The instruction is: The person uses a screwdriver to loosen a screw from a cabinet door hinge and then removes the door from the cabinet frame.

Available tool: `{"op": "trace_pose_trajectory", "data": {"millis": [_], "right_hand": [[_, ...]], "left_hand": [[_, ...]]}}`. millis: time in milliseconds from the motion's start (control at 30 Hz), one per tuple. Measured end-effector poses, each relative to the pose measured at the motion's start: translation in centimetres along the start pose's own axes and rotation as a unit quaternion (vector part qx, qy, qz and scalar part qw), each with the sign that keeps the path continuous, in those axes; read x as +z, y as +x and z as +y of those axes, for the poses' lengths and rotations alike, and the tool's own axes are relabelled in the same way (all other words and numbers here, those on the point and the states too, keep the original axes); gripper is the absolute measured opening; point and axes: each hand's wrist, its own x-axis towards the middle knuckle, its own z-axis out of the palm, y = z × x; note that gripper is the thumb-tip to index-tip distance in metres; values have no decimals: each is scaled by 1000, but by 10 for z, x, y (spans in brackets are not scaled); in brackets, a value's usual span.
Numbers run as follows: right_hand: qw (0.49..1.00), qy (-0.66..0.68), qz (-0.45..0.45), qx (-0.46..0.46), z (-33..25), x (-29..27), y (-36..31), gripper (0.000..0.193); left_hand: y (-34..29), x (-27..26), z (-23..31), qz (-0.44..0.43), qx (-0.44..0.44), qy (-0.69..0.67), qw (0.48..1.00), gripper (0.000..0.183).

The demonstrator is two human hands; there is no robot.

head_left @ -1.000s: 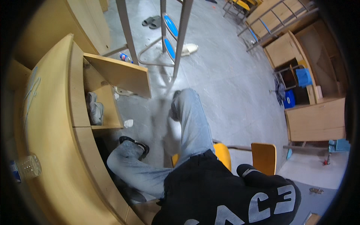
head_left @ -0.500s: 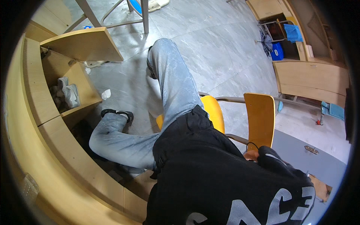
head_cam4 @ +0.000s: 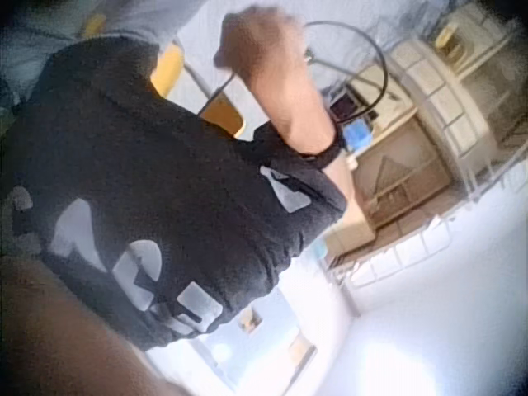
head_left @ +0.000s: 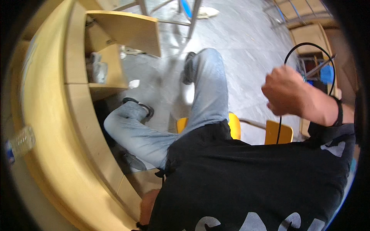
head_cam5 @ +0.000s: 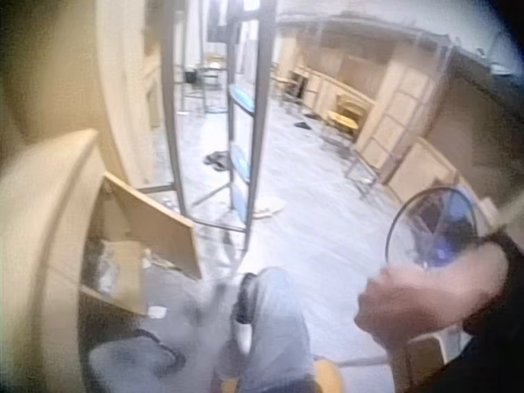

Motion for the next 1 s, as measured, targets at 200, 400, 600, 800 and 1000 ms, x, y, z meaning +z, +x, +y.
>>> {"op": "trace_pose_trajectory", "data": {"millis": [200,400,600,800,1000], "right_hand": [[928,-104,291,-206,-7,-77,16,23],[761,66,188,-618,-46,-47,111,26],[509,563,82,-646,-43,-119,124,29],[179,738,135,-636,18,-208,226,24],[-85,890,56,-444,-28,-188,340,21]], "left_hand": [[-37,-132,56,34,-36,71,996,13],[82,-239,104,-120,189,54,973,25],[226,-332,60,-32,414,-133,900,24],[254,-453,78,354,304,-550,692,25],[304,-347,76,220,369,-634,643,40]]}}
